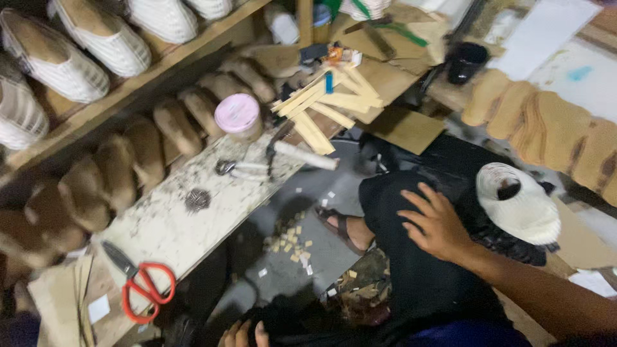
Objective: The person sits holding a woven shoe upper on their lap and hammers its sole area, then uses pincers to trim and press the insole edge. They set the upper aside, take a wooden sole piece, and repeatedly hammer and press its edges while picking small scraps from the workbench.
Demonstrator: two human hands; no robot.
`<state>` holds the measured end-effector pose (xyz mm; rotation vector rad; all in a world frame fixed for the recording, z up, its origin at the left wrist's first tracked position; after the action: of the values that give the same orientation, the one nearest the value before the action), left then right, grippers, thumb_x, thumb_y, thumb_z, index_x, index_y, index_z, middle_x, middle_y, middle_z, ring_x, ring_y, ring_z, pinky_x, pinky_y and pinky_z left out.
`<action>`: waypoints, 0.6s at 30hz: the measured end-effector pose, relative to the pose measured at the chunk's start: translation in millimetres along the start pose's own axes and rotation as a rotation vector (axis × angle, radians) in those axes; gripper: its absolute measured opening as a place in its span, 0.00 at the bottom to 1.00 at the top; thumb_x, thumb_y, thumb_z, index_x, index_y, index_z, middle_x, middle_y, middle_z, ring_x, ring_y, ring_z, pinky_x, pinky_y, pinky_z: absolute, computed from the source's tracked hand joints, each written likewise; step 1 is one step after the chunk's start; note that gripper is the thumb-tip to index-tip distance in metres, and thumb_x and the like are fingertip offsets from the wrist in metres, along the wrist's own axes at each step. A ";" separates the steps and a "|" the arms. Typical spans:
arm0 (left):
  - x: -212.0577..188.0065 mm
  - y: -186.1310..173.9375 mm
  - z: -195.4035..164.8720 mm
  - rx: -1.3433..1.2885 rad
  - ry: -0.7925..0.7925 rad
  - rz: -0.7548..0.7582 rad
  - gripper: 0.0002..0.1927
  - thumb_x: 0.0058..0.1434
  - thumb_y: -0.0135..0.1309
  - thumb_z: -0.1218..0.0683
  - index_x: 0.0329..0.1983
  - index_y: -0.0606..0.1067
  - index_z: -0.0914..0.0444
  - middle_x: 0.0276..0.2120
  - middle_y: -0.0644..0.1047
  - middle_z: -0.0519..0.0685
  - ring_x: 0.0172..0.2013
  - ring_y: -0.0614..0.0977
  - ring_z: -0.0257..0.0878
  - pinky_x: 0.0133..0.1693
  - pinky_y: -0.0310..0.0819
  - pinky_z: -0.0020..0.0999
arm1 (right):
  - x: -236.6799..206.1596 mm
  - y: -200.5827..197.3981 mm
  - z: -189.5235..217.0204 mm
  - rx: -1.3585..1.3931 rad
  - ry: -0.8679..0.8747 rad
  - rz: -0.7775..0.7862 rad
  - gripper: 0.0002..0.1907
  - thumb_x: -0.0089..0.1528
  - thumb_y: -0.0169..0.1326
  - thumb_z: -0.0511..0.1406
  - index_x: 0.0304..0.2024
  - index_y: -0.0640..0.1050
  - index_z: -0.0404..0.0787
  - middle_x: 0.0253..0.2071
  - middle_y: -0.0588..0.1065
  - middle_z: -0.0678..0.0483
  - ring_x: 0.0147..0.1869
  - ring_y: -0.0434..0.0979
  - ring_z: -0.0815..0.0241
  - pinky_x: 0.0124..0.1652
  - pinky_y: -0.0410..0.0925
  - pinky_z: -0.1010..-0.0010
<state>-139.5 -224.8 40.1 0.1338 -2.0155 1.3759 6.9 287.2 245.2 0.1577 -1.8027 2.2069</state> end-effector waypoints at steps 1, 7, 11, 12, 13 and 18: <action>4.5 1.4 -8.3 -0.038 0.009 -0.072 0.17 0.53 0.58 0.42 0.32 0.81 0.60 0.33 0.80 0.55 0.36 0.80 0.51 0.47 0.76 0.51 | -6.3 -2.5 -2.3 0.012 0.009 -0.010 0.16 0.57 0.58 0.41 0.47 0.82 0.45 0.69 0.63 0.49 0.76 0.52 0.38 0.64 0.54 0.39; 28.7 10.3 -67.2 -0.080 0.062 -0.091 0.17 0.53 0.58 0.42 0.32 0.81 0.60 0.34 0.80 0.55 0.38 0.81 0.51 0.48 0.77 0.51 | -21.7 -17.0 -26.4 0.138 -0.030 0.030 0.16 0.58 0.59 0.40 0.48 0.83 0.45 0.71 0.63 0.50 0.78 0.50 0.39 0.66 0.50 0.37; 53.8 31.6 -122.3 -0.068 0.073 -0.082 0.17 0.53 0.59 0.43 0.33 0.81 0.60 0.34 0.80 0.55 0.38 0.81 0.52 0.49 0.77 0.51 | -11.8 -17.5 -50.8 0.200 -0.112 0.029 0.16 0.61 0.59 0.41 0.49 0.83 0.45 0.71 0.63 0.51 0.78 0.48 0.38 0.66 0.51 0.35; 57.3 35.4 -138.3 -0.070 0.077 -0.077 0.16 0.54 0.59 0.43 0.33 0.81 0.60 0.34 0.80 0.55 0.39 0.81 0.52 0.49 0.77 0.51 | -9.8 -16.3 -56.4 0.220 -0.107 0.052 0.16 0.60 0.59 0.41 0.49 0.83 0.46 0.72 0.62 0.51 0.78 0.48 0.39 0.66 0.50 0.34; 55.0 33.8 -146.4 -0.066 0.082 -0.062 0.16 0.54 0.59 0.43 0.33 0.81 0.60 0.34 0.80 0.55 0.39 0.81 0.52 0.49 0.77 0.51 | -8.3 -15.3 -59.7 0.252 -0.097 0.078 0.16 0.60 0.59 0.41 0.49 0.83 0.46 0.72 0.62 0.51 0.79 0.48 0.40 0.66 0.49 0.32; 71.5 23.6 -163.5 -0.068 0.109 -0.033 0.16 0.54 0.59 0.43 0.33 0.82 0.60 0.35 0.80 0.56 0.40 0.81 0.52 0.49 0.77 0.51 | -7.6 -10.4 -62.3 0.412 -0.160 0.078 0.15 0.61 0.58 0.41 0.50 0.84 0.47 0.73 0.64 0.52 0.81 0.48 0.42 0.68 0.49 0.31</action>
<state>-126.6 -54.6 97.1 0.0601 -1.9582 1.2660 23.0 348.4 239.7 0.3633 -1.4209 2.6655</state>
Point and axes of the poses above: each hand's wrist, its own x-axis towards the middle knuckle, its own y-axis out of the palm, z = x × y, the point moved 1 cm from there along x, towards the middle knuckle
